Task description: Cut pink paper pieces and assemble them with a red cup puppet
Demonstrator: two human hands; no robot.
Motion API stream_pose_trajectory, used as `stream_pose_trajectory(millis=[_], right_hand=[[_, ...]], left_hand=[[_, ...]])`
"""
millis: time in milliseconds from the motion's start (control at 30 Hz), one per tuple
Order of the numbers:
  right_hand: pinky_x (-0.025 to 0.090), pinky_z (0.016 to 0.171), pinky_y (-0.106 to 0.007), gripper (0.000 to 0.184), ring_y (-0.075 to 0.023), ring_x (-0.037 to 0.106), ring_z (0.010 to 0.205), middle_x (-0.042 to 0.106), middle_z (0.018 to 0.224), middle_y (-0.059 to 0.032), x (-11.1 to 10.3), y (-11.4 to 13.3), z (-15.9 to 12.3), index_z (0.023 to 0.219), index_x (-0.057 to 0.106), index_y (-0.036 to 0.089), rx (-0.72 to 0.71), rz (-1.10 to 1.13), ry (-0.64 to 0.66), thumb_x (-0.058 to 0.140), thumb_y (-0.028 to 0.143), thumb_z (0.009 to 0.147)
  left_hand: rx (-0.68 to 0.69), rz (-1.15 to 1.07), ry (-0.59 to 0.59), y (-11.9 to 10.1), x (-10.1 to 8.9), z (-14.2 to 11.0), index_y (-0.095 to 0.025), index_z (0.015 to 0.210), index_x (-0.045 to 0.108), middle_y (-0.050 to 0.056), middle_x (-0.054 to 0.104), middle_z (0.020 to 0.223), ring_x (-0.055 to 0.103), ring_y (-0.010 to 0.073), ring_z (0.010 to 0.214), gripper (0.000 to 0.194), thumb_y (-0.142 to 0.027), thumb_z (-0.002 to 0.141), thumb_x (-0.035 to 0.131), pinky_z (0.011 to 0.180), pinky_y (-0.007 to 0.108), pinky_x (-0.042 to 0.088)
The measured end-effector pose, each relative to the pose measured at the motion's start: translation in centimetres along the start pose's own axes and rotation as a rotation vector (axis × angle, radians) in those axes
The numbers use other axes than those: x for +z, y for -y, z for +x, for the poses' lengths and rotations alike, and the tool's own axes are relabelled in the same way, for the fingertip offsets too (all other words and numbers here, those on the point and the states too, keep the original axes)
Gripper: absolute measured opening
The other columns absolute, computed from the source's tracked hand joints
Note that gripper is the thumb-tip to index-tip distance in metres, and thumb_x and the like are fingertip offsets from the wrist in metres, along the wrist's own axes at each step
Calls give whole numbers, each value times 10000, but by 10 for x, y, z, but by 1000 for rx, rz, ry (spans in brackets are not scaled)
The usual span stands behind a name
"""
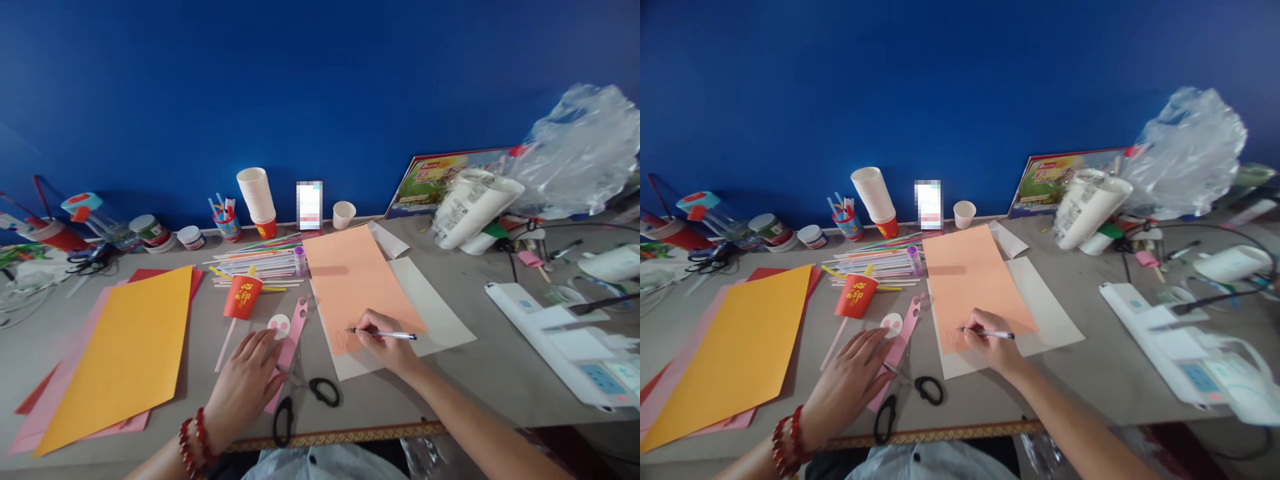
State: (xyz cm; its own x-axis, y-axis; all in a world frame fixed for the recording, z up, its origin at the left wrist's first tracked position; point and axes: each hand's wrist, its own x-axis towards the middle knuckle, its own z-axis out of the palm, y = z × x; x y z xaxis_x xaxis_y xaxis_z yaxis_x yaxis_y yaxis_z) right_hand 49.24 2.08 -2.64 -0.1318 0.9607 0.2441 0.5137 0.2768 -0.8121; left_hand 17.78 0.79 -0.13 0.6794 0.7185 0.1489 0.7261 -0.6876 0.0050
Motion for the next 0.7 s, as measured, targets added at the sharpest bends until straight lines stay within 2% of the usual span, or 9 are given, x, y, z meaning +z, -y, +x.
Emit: stream_pose_trajectory(millis=[167, 333, 400, 567, 700], right_hand=[[324, 495, -229, 201, -114, 399, 517, 433, 562, 43, 0, 0, 0, 643, 427, 216, 4, 5, -2, 513, 212, 825], [321, 496, -228, 193, -112, 393, 515, 429, 568, 45, 0, 2, 1, 651, 432, 216, 10, 15, 4, 509, 210, 828], [320, 495, -227, 191, -112, 394, 514, 431, 566, 45, 0, 3, 1, 651, 435, 216, 11, 10, 1, 508, 211, 827], [321, 492, -228, 195, -113, 402, 510, 439, 565, 44, 0, 2, 1, 646, 434, 217, 8, 7, 3, 505, 215, 827], [324, 494, -228, 196, -113, 401, 512, 437, 563, 45, 0, 1, 0, 642, 431, 216, -2, 0, -3, 507, 206, 823]], left_hand=[[-66, -39, -65, -6, -1, 10, -174, 1266, 548, 143, 537, 1366, 531, 307, 1214, 372, -321, 924, 545, 986, 477, 493], [-134, -162, -157, -1, 5, 14, -159, 1177, 527, 122, 619, 1209, 561, 261, 1137, 253, -155, 933, 460, 962, 440, 512], [-146, -179, -175, 0, 9, 14, -166, 1155, 518, 121, 617, 1207, 553, 264, 1143, 245, -121, 925, 449, 963, 448, 508], [-141, -188, -179, -1, 12, 15, -164, 1181, 490, 132, 608, 1227, 548, 279, 1147, 281, -94, 913, 437, 952, 470, 508], [-90, -198, -183, -5, 10, 17, -164, 1197, 488, 139, 584, 1292, 529, 271, 1208, 298, -90, 917, 421, 1007, 475, 476]])
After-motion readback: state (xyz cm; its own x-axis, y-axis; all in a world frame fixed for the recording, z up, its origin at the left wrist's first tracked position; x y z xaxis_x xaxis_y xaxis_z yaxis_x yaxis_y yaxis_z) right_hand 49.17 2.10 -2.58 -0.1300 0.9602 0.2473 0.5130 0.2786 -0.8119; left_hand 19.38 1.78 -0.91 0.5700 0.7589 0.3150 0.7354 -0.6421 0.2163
